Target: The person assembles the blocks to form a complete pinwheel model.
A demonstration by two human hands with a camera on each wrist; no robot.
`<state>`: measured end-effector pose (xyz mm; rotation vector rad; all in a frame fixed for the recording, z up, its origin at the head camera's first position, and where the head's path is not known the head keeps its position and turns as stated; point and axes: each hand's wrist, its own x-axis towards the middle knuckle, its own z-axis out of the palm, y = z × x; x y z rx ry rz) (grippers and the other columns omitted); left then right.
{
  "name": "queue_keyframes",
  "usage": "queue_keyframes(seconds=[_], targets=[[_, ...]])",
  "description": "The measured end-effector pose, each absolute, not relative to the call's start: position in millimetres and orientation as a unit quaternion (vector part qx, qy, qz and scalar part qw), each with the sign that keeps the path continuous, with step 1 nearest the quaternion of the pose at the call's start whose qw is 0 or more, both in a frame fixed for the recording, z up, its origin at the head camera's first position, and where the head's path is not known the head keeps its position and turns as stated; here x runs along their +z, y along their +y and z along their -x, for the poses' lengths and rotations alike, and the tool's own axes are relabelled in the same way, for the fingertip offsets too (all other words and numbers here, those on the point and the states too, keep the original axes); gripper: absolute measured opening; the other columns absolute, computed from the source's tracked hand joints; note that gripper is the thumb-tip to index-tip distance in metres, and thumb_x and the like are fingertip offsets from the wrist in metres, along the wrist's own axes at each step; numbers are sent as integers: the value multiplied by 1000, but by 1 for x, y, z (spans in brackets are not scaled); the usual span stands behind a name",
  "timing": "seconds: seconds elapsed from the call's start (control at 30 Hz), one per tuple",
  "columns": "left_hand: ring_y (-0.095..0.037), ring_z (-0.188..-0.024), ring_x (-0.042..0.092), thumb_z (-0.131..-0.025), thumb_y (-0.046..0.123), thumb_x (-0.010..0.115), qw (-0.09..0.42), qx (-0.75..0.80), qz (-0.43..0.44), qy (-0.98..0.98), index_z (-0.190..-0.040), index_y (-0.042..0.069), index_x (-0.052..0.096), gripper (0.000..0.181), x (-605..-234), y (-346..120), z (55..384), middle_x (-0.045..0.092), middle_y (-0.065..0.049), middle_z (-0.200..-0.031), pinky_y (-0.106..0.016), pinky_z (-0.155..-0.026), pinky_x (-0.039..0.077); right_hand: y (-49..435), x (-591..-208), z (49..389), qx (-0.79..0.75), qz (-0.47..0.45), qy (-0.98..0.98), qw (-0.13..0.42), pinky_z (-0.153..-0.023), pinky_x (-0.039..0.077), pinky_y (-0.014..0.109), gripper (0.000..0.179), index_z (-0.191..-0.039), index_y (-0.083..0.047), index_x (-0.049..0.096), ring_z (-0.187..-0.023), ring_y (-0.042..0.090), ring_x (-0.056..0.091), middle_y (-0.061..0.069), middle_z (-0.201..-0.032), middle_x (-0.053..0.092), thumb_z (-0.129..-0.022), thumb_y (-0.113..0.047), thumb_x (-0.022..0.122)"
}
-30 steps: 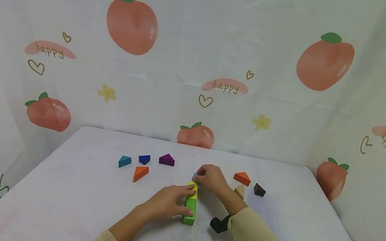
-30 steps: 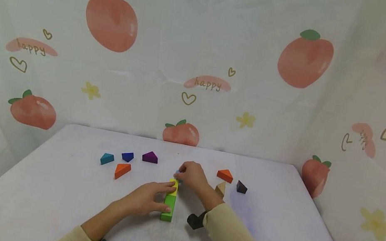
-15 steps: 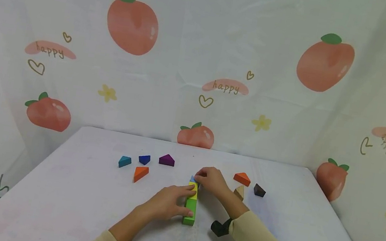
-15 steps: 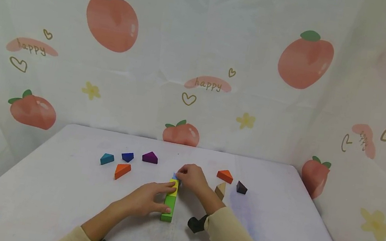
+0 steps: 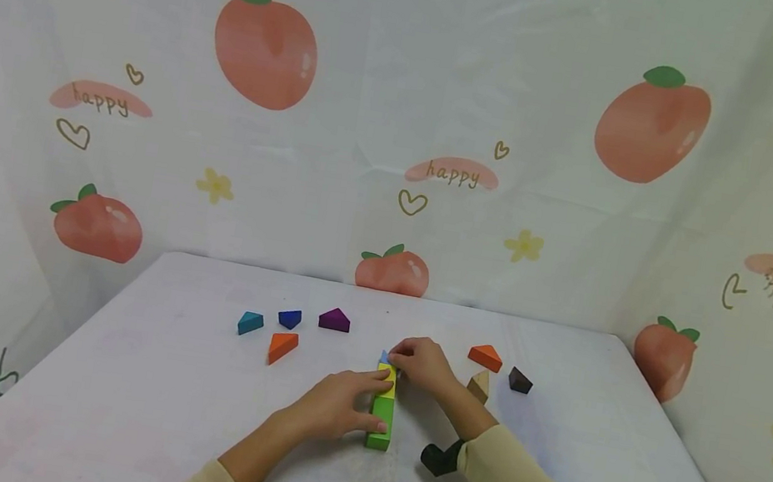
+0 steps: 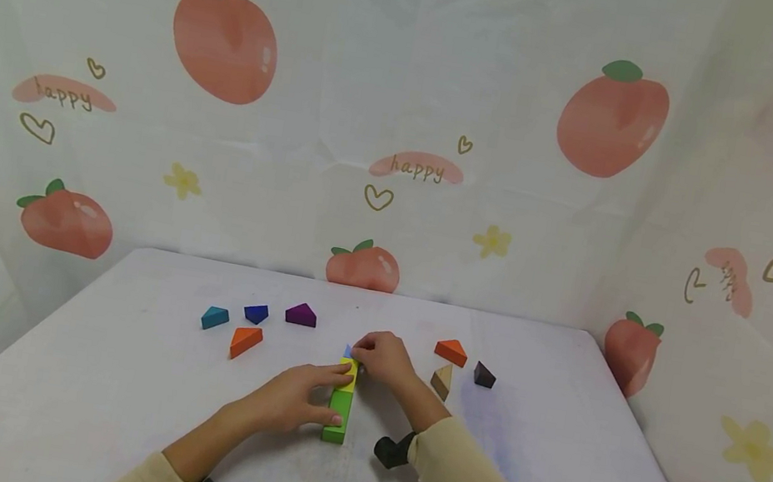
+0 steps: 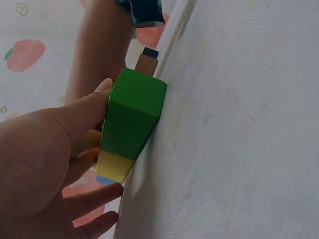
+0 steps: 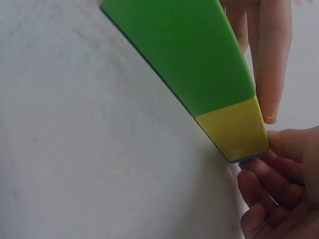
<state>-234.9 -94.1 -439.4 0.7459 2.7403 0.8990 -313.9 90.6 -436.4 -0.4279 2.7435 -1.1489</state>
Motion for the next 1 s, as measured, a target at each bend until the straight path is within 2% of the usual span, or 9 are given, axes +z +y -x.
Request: queue_keyframes(seconds=[1.0], targets=[[-22, -136, 41, -83, 48, 73, 89, 303, -243, 917, -142, 24, 52, 67, -439, -94, 235, 45, 8, -148, -48, -105, 39, 92, -435, 315, -403, 135, 901, 84, -62, 51, 26, 10, -93, -8, 73, -69, 17, 56, 0, -80, 64, -91, -17, 69]])
